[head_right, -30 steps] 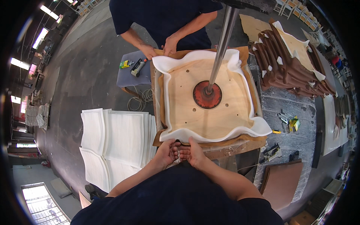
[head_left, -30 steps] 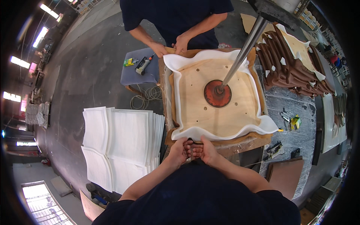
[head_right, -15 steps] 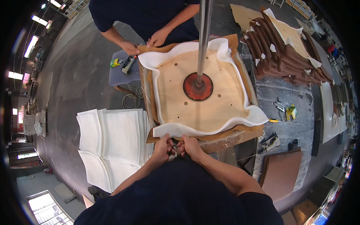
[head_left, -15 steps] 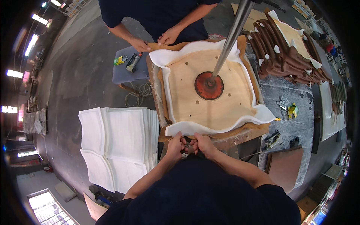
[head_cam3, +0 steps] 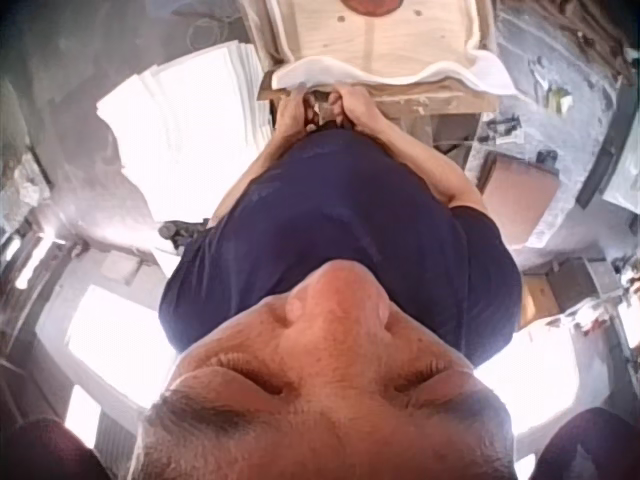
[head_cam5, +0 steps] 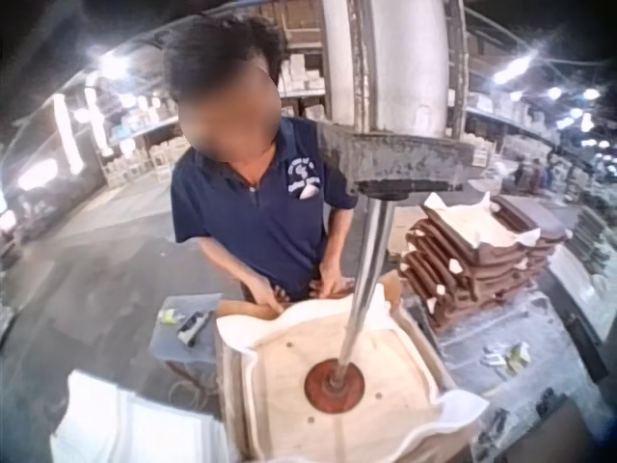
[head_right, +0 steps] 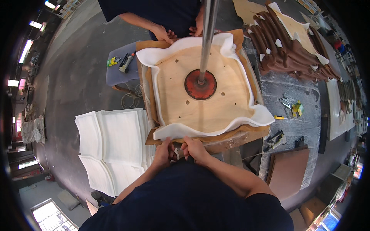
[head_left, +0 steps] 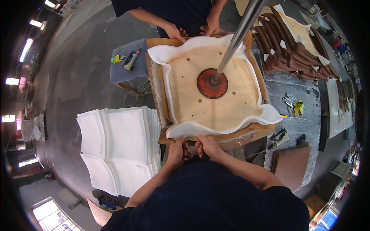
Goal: The person places a white fabric cover over a chair seat, aligns it, and uses a staple gun to secure the fabric around the edges. A coworker assists by holding the seat and applying glue. The process is repeated for multiple seats.
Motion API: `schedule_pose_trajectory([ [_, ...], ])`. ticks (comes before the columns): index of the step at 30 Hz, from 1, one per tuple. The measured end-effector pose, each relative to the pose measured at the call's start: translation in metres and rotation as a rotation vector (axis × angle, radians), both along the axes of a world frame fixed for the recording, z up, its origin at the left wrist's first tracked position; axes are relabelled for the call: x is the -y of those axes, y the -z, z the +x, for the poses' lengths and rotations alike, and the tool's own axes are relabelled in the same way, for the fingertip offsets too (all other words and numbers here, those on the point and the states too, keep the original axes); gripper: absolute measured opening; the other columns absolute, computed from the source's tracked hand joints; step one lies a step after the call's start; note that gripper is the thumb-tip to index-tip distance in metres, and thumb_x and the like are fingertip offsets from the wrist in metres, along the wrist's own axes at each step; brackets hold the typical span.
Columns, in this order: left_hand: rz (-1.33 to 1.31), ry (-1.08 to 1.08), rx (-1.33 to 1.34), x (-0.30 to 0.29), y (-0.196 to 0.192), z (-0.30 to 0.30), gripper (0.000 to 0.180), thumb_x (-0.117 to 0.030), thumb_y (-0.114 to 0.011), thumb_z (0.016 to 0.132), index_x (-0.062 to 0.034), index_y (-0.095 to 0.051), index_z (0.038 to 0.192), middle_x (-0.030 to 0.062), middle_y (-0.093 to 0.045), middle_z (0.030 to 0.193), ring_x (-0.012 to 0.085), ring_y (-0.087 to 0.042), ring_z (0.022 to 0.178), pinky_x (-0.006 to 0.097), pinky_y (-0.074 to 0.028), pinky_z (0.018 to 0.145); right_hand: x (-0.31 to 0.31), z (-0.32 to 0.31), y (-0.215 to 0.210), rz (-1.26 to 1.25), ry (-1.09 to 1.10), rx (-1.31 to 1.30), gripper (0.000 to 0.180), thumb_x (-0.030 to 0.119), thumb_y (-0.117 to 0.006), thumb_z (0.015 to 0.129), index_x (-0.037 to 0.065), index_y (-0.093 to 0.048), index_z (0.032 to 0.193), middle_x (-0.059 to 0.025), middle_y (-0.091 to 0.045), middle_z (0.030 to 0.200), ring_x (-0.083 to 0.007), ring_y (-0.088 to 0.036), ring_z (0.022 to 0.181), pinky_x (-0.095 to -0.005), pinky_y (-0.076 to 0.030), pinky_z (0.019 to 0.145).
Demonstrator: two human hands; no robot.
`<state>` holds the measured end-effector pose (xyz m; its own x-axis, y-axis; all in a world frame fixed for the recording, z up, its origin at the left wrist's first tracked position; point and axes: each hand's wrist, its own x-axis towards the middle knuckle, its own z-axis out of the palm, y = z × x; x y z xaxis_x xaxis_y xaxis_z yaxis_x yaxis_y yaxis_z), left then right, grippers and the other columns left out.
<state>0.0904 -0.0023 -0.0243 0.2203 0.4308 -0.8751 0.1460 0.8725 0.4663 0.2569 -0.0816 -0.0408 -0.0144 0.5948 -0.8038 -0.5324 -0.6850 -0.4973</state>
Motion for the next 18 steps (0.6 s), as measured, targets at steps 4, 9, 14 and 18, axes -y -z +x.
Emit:
schedule_pose_trajectory([
  [4, -0.343, 0.006, 0.036, -0.008, 0.001, 0.001, 0.061, -0.059, -0.058, 0.112, -0.0031, -0.07, 0.091, 0.0076, -0.06, 0.066, 0.0238, -0.057, 0.054, 0.04, -0.051, 0.055, 0.0, 0.017, -0.008, -0.223, 0.082, -0.33, 0.072, 0.066, -0.048, 0.115, 0.0, -0.07, 0.093, -0.0076, -0.065, 0.067, -0.022, -0.063, 0.055, -0.0392, -0.056, 0.057],
  [9, -0.183, 0.029, -0.051, -0.008, 0.001, 0.02, 0.058, -0.06, -0.058, 0.112, -0.0057, -0.068, 0.093, 0.0032, -0.056, 0.067, 0.021, -0.054, 0.058, 0.036, -0.043, 0.054, -0.009, 0.008, -0.012, -0.231, 0.076, -0.214, 0.073, 0.066, -0.045, 0.115, 0.001, -0.069, 0.09, -0.0067, -0.063, 0.066, -0.0226, -0.063, 0.055, -0.0393, -0.055, 0.056],
  [14, -0.049, 0.062, 0.001, -0.006, 0.01, 0.008, 0.055, -0.054, -0.056, 0.113, -0.0085, -0.06, 0.083, 0.0015, -0.043, 0.061, 0.0194, -0.045, 0.05, 0.038, -0.038, 0.05, -0.004, -0.004, 0.014, -0.056, 0.092, 0.001, 0.054, 0.046, -0.051, 0.114, 0.003, -0.065, 0.084, -0.0056, -0.058, 0.061, -0.02, -0.057, 0.052, -0.0392, -0.051, 0.051],
  [18, -0.002, 0.091, -0.025, -0.007, 0.012, 0.009, 0.054, -0.052, -0.056, 0.113, -0.0103, -0.058, 0.08, 0.0013, -0.043, 0.061, 0.0188, -0.043, 0.05, 0.039, -0.037, 0.049, 0.006, -0.008, 0.023, 0.203, 0.007, 0.309, 0.059, 0.051, -0.052, 0.114, 0.004, -0.065, 0.081, -0.0068, -0.061, 0.061, -0.0204, -0.058, 0.05, -0.0401, -0.049, 0.049],
])
